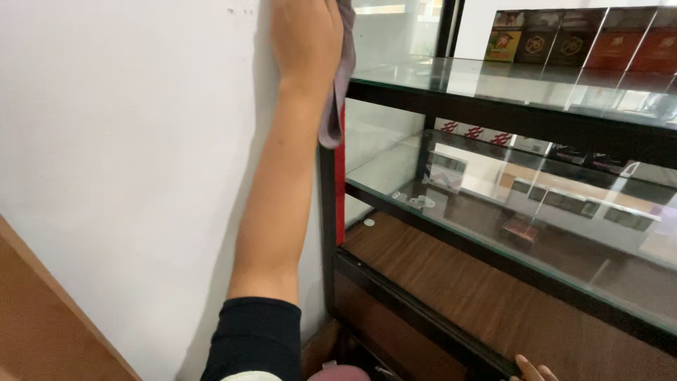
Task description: The person wipes the glass and wooden surfaces of a display cabinet using a spray bottle and cloth. They then move to a refrigerator and wipe its glass door, and finally clean a wooden table and chairs in the same room.
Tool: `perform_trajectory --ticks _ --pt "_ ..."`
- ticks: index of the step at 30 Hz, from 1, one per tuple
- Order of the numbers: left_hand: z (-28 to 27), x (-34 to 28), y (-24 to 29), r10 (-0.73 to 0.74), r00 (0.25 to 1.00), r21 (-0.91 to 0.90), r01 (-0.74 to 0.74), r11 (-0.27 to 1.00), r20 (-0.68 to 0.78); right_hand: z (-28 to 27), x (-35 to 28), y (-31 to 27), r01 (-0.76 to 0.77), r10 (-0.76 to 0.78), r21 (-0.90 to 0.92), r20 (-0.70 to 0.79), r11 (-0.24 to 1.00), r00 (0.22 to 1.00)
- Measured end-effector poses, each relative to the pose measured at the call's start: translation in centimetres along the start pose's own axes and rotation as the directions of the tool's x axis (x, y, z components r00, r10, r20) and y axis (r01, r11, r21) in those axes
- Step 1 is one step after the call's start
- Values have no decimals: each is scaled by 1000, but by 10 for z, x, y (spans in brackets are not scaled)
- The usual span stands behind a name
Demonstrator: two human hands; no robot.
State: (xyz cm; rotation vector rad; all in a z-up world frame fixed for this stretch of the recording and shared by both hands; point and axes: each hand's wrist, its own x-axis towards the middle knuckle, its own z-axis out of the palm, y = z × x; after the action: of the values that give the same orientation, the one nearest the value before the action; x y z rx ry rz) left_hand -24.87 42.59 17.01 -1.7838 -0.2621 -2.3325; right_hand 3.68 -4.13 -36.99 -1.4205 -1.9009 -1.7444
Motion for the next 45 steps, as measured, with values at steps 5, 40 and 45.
perform_trajectory --ticks 5,40,45 --pt "-57 -79 45 -144 986 -30 147 989 84 -24 11 -13 -133 132 30 17 991 991" --pt "-175 -430 146 -517 611 -116 705 699 599 -107 193 -61 -440 526 -356 196 825 828" --pt "-205 -464 184 -324 548 -280 749 600 772 -108 192 -66 -460 528 -289 241 840 814"
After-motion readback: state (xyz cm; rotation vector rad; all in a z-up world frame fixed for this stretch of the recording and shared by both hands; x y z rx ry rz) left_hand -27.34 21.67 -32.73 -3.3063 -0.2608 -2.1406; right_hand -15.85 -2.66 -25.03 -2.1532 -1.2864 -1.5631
